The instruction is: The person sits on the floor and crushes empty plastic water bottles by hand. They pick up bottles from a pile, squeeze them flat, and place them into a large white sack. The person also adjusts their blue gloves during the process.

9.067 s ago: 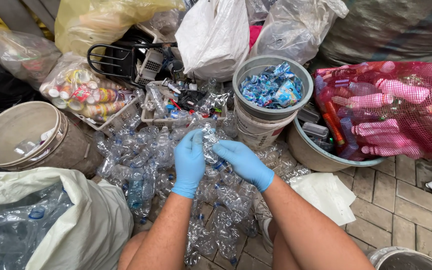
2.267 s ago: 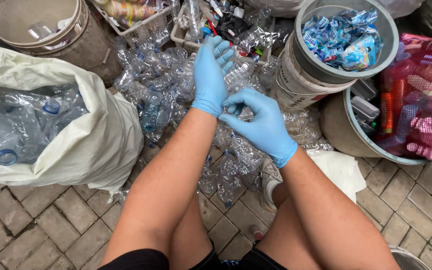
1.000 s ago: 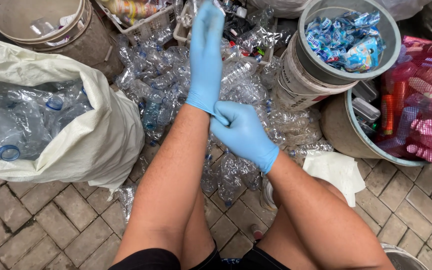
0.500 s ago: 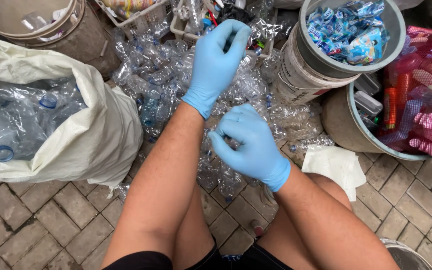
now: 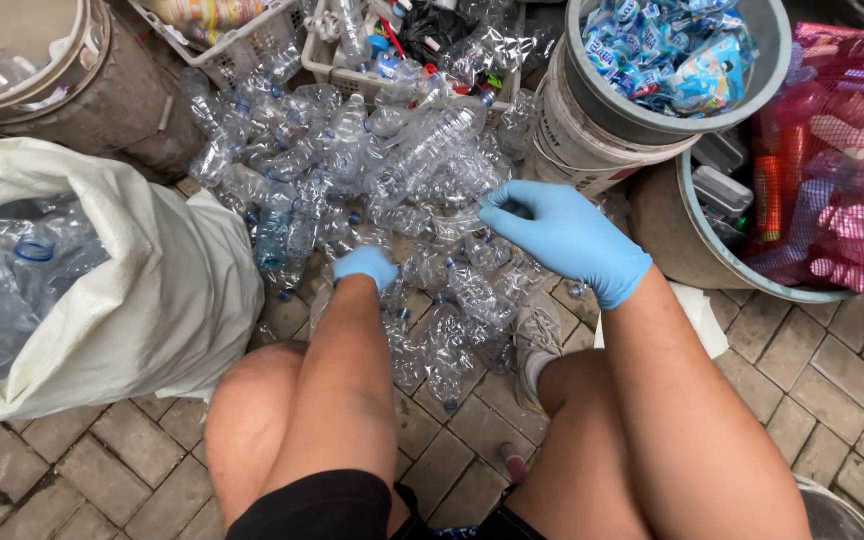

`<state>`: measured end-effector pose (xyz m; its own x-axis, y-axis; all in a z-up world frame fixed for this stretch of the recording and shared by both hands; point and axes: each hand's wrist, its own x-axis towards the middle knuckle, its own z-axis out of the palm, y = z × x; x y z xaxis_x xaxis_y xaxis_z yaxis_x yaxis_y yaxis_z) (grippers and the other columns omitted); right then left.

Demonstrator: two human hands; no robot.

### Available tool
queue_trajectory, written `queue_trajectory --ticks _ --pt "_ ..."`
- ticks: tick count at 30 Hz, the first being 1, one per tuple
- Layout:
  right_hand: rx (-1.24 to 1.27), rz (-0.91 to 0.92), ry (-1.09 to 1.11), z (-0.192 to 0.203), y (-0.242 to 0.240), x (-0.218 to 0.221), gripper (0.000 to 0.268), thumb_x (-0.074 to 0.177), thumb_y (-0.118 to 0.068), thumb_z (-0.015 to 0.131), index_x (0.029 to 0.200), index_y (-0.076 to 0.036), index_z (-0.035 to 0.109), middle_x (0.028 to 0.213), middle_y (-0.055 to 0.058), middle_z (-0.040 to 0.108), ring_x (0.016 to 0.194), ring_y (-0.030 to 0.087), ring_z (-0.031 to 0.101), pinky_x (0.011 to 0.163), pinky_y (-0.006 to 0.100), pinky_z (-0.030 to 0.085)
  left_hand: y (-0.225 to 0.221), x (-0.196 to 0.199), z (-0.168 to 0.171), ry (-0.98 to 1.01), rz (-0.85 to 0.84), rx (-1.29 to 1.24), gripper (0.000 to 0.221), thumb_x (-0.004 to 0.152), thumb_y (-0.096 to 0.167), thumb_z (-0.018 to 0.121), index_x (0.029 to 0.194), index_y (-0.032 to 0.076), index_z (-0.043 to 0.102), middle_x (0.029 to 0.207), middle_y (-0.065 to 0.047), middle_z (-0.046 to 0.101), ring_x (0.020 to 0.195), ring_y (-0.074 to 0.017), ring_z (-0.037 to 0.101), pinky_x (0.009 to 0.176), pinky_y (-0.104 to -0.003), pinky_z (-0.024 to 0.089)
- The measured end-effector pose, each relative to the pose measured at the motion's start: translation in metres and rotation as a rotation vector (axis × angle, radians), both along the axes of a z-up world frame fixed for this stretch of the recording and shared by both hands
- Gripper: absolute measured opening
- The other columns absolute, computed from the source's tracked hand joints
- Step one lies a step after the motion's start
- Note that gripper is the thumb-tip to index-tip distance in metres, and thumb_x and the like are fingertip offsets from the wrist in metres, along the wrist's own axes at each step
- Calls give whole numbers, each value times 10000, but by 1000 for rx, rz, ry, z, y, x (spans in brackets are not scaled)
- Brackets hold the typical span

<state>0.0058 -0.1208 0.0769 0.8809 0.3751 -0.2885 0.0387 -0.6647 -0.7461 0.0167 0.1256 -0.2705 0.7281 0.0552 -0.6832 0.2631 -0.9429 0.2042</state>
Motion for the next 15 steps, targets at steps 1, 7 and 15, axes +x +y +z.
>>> queue_trajectory --ticks 1,7,15 --pt "1 2 5 6 3 -3 257 935 -235 601 1069 -45 710 991 246 738 972 411 708 905 531 498 -13 -19 0 5 2 1 626 843 496 537 1267 67 704 1308 -117 700 1257 -336 637 1053 -532 471" --pt "14 50 97 19 10 -7 263 920 -203 604 1086 -30 712 972 252 750 973 408 724 937 528 516 -56 -50 -15 -393 103 -81 554 862 483 689 1206 49 659 1187 -173 664 1019 -415 699 842 -547 596" --pt "-110 133 99 13 16 4 322 910 -316 629 1129 -103 731 1015 158 767 1034 342 731 944 473 537 -67 -28 -45 -1 419 -125 681 834 521 564 1312 36 564 1284 -198 673 1247 -376 637 1023 -531 519"
